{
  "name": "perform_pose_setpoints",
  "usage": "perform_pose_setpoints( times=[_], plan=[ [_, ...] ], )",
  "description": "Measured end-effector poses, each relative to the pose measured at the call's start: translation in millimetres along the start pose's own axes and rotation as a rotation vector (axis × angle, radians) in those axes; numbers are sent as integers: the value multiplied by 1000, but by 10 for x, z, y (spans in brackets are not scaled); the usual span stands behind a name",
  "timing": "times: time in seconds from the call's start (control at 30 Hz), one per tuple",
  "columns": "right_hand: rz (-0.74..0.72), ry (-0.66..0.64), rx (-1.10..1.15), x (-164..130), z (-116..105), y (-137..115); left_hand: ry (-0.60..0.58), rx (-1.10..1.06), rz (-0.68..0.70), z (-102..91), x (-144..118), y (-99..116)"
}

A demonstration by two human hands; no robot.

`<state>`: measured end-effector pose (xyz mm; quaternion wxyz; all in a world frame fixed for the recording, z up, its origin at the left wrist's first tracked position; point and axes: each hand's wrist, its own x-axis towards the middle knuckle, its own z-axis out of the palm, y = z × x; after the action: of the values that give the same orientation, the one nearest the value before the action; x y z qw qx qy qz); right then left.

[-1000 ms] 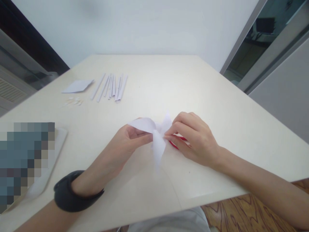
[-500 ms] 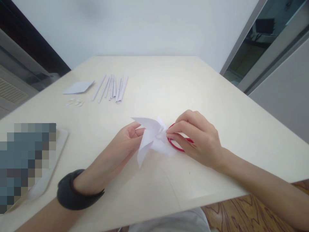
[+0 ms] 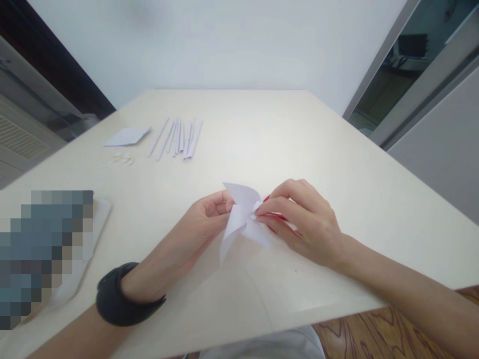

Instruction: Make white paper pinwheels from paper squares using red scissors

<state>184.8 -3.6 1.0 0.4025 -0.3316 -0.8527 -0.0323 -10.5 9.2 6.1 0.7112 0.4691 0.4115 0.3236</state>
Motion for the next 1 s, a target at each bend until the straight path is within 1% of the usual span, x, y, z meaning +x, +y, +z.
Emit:
perform_pose_setpoints(
  times=[0.13, 0.2, 0.3, 0.4, 0.53, 0.67, 0.73, 0.83, 0.97, 1.0],
  plan=[
    [-3, -9, 1, -5, 8, -6, -42, -52, 15, 8, 2, 3],
    [0, -16, -5, -11, 22, -2, -43, -52, 41, 8, 11, -3],
    [30, -22, -15, -22, 62, 14, -11, -11, 69, -6, 38, -28],
    [65, -15, -8, -30, 101, 30, 26, 31, 50, -36, 68, -65],
    [93, 5, 16, -27, 99, 45, 28, 67, 39, -79, 88, -91],
    [112, 32, 14, -5, 56, 73, 62, 85, 105, -114, 94, -48],
    [118, 49, -1, 7, 44, 97, 109, 141, 166, -138, 98, -12],
    [124, 79, -11, 15, 48, 140, 216, 300, 254, -202, 129, 31],
    [129, 94, -7, 12, 72, 183, 312, 561, 265, -371, 248, 45],
    [130, 93, -7, 12, 76, 189, 330, 585, 264, -427, 288, 43]
  ],
)
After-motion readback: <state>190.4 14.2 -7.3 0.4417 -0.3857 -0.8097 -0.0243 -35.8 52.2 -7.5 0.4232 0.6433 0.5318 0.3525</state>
